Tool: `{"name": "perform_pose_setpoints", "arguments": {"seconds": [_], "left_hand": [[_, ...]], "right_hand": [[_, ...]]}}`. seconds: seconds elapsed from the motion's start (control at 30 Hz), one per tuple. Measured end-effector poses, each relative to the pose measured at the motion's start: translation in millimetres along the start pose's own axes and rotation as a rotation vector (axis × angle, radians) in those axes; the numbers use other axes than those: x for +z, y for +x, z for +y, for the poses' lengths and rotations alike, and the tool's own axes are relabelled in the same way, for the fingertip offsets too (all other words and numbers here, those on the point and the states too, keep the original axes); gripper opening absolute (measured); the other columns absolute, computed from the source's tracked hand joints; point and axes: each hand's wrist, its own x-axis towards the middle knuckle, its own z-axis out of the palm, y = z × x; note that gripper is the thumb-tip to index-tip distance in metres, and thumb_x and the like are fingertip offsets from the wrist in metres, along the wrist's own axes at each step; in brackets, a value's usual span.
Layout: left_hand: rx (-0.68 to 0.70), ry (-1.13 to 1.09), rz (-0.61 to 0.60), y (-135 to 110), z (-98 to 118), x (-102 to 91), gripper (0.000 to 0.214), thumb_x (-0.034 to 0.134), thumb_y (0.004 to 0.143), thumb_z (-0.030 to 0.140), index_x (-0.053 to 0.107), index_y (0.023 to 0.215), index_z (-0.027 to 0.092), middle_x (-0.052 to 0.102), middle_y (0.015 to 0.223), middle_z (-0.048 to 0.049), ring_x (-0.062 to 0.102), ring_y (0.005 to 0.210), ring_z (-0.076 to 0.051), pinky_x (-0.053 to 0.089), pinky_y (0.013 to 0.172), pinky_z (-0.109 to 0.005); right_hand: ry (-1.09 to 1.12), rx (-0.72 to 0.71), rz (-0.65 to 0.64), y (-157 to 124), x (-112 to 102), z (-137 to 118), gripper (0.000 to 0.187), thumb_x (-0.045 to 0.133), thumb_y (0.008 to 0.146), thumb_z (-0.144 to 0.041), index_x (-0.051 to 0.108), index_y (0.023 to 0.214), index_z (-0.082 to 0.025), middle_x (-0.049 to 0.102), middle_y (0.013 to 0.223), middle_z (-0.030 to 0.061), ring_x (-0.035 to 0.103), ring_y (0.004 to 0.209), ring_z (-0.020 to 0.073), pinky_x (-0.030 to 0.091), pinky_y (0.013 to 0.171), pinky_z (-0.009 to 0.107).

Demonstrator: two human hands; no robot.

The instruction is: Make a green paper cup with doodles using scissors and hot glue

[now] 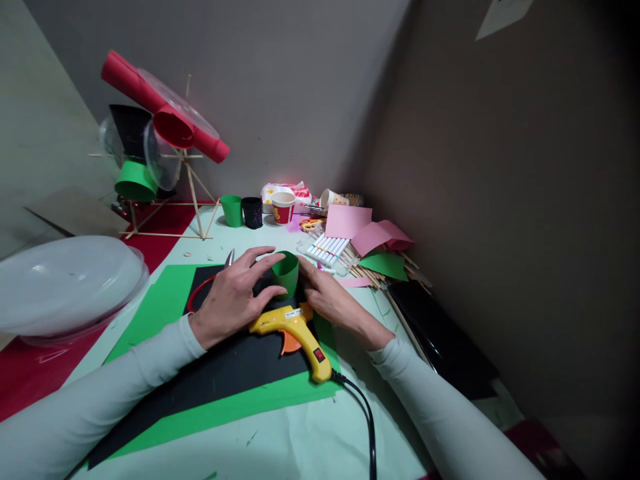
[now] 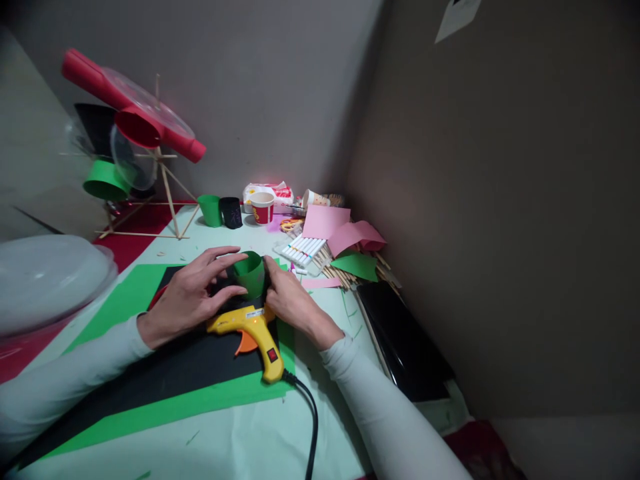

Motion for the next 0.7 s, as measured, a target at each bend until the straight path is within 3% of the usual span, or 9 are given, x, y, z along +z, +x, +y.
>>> {"name": "perform_pose_setpoints", "arguments": {"seconds": [0.1, 0.2, 0.33, 0.43, 0.57, 0.7], "left_hand": [[-0.022, -0.047, 0.053, 4, -1, -5.3, 0.044, 0.071, 0.091, 0.029, 0.062, 0.131, 0.010, 0.066, 0.129, -0.0179, 0.069, 0.098, -0.026, 0.059, 0.085, -0.041], [-0.081, -0.049, 0.110, 9, -6, -14.0, 0.033, 0.067, 0.095, 0.029, 0.065, 0.124, 0.013, 0.070, 0.121, -0.0138, 0.066, 0.083, -0.020, 0.056, 0.081, -0.038], [-0.189, -0.036, 0.156, 16, -17, -27.1, 0.020, 0.064, 0.095, 0.027, 0.068, 0.111, 0.016, 0.071, 0.114, -0.0106, 0.065, 0.080, -0.019, 0.053, 0.082, -0.038], [-0.210, -0.027, 0.177, 18, -19, -33.1, 0.013, 0.065, 0.092, 0.025, 0.071, 0.102, 0.018, 0.071, 0.101, -0.0070, 0.062, 0.076, -0.018, 0.050, 0.074, -0.035], [-0.074, -0.086, 0.087, 17, -12, -30.0, 0.015, 0.066, 0.093, 0.026, 0.075, 0.103, 0.020, 0.070, 0.101, -0.0061, 0.065, 0.082, -0.017, 0.051, 0.074, -0.031], [0.008, -0.083, -0.061, 15, -8, -18.5, 0.021, 0.066, 0.094, 0.029, 0.076, 0.109, 0.019, 0.065, 0.092, -0.0051, 0.063, 0.080, -0.018, 0.051, 0.072, -0.031]], "right_hand": [[0.019, 0.032, 0.048, 1, 0, 6, 0.071, 0.042, 0.069, 0.001, 0.055, 0.137, -0.016, 0.072, 0.127, 0.0125, 0.067, 0.118, 0.0263, 0.051, 0.104, 0.042], [0.040, 0.062, 0.173, 2, -1, 10, 0.059, 0.044, 0.076, -0.002, 0.057, 0.132, -0.017, 0.069, 0.131, 0.0136, 0.066, 0.122, 0.0253, 0.049, 0.107, 0.043], [0.070, 0.080, 0.382, 3, -8, 7, 0.022, 0.054, 0.090, -0.021, 0.063, 0.111, -0.019, 0.074, 0.113, 0.0119, 0.070, 0.105, 0.0258, 0.053, 0.097, 0.044], [0.105, 0.077, 0.527, 5, -15, 3, 0.011, 0.061, 0.090, -0.029, 0.063, 0.095, -0.020, 0.072, 0.094, 0.0077, 0.068, 0.087, 0.0231, 0.055, 0.082, 0.038], [0.154, 0.047, 0.605, 6, -20, -1, 0.008, 0.064, 0.088, -0.027, 0.066, 0.086, -0.020, 0.071, 0.086, 0.0051, 0.067, 0.081, 0.0206, 0.054, 0.075, 0.033], [0.148, -0.005, 0.532, 3, -17, -8, 0.013, 0.065, 0.088, -0.027, 0.074, 0.091, -0.019, 0.074, 0.088, 0.0057, 0.069, 0.080, 0.0196, 0.054, 0.073, 0.031]]}}
